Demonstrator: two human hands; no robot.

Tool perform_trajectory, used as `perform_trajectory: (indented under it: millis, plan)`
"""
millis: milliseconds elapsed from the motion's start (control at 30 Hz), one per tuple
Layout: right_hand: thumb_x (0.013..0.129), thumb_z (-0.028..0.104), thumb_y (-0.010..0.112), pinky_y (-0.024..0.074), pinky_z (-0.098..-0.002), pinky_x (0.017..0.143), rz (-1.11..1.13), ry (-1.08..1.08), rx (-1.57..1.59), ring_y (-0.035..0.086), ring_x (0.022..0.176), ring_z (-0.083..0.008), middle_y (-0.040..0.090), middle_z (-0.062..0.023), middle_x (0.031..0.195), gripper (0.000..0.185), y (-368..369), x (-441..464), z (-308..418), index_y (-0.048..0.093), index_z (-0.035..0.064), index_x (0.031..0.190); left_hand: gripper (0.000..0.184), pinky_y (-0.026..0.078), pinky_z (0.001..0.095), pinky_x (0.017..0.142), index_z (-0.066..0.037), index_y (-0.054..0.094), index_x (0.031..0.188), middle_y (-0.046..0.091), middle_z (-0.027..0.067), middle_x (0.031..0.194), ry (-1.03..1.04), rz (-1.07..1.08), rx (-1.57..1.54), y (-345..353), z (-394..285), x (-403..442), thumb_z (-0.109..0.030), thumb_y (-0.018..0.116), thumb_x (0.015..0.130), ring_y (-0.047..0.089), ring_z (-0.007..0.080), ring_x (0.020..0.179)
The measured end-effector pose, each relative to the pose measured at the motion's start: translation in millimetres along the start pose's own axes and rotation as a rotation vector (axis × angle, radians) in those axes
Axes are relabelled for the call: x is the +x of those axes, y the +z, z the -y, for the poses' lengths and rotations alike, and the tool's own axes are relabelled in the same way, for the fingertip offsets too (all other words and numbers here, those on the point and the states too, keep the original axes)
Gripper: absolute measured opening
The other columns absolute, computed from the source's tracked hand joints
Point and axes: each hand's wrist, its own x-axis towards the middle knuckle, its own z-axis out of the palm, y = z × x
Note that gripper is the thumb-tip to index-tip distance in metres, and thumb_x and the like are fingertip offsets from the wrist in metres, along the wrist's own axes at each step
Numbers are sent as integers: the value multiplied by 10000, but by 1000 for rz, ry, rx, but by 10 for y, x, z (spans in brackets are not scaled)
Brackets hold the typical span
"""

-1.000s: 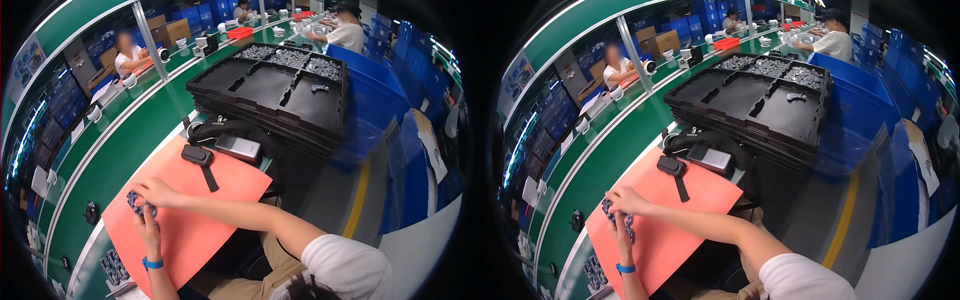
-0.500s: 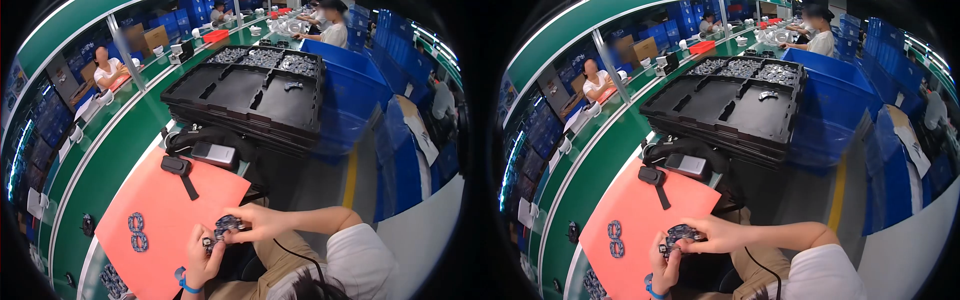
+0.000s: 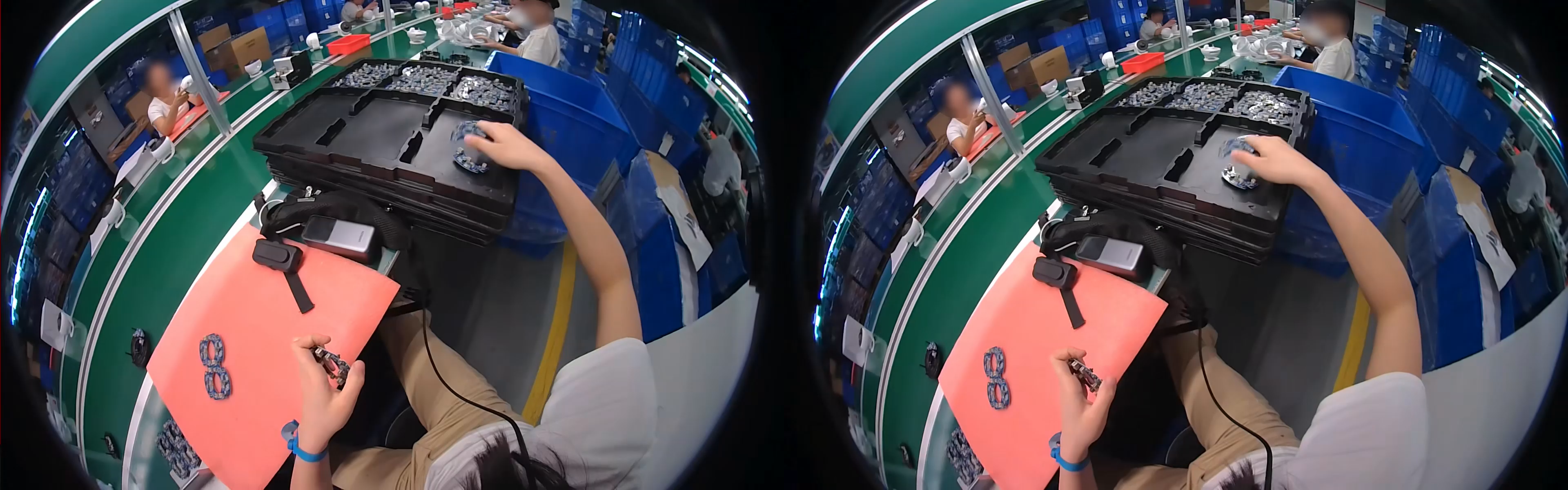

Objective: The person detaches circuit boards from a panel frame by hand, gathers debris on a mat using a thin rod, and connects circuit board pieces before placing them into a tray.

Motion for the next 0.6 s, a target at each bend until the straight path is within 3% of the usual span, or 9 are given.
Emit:
perform_trajectory:
  millis: [67, 167, 233, 300, 367, 433, 500, 567, 600]
  plan:
    - [933, 442, 484, 462, -412, 783, 82, 112, -52, 594, 836, -373, 615, -233, 860, 509, -77, 93, -20, 581, -57, 911, 487, 384, 245, 644, 3, 370, 1132, 369, 62, 969, 17, -49, -20, 33, 72, -4, -38, 685, 762, 414, 94, 703]
    - [939, 419, 486, 463, -428, 778, 22, 72, -402, 581, 868, -368, 596, -222, 885, 479, 53, 183, -140, 552, -45, 838, 448, 354, 203, 657, -28, 359, 1162, 361, 37, 946, -15, -67, -78, 36, 73, -42, -16, 623, 800, 378, 72, 750]
    - [913, 362, 540, 459, -442, 787, -57, 12, -452, 568, 833, -368, 582, -204, 844, 407, 134, 112, -32, 556, -38, 837, 432, 358, 201, 656, -34, 365, 1146, 364, 32, 935, -43, -83, -85, 22, 20, -70, 2, 620, 800, 383, 71, 752]
    - [868, 279, 610, 474, -412, 753, -442, -245, -551, 575, 809, -326, 575, -174, 833, 300, 151, -5, 134, 579, -20, 868, 416, 361, 199, 654, -40, 370, 1130, 368, 28, 924, -68, -99, -93, 56, 0, -61, 20, 617, 800, 389, 70, 755]
    - [824, 183, 648, 488, -355, 693, -362, -315, -101, 599, 754, -263, 595, -136, 810, 183, 155, -333, 763, 612, 7, 860, 370, 374, 202, 649, -61, 378, 1064, 371, 23, 911, 4, -221, -358, 174, 17, -37, 58, 601, 793, 397, 70, 756]
    - [804, 101, 647, 493, -290, 620, -46, -403, 409, 621, 674, -160, 641, -71, 760, 63, 302, -843, 1392, 660, 39, 806, 388, 383, 217, 654, -72, 367, 1023, 370, 28, 901, 29, -256, -475, 326, -35, 1, 58, 636, 775, 409, 81, 756]
    - [783, 146, 741, 509, -302, 636, 267, -522, 620, 634, 696, -181, 642, -88, 848, 221, 563, -1267, 1694, 657, 24, 947, 413, 396, 242, 665, -84, 341, 975, 365, 33, 886, 87, -304, -657, 520, -141, 29, 67, 659, 759, 413, 97, 773]
    - [785, 180, 760, 518, -295, 628, 278, -725, 753, 640, 698, -203, 629, -108, 881, 308, 925, -1522, 1772, 625, -4, 992, 392, 394, 238, 652, -79, 328, 956, 361, 36, 880, 179, -290, -741, 641, -216, 43, 82, 634, 770, 401, 99, 730]
    - [793, 167, 751, 519, -290, 618, 271, -684, 772, 641, 701, -206, 624, -112, 882, 307, 946, -1598, 1798, 616, -11, 1003, 376, 377, 228, 622, -73, 320, 934, 357, 39, 872, 69, -311, -714, 650, -246, 17, 88, 623, 780, 380, 94, 688]
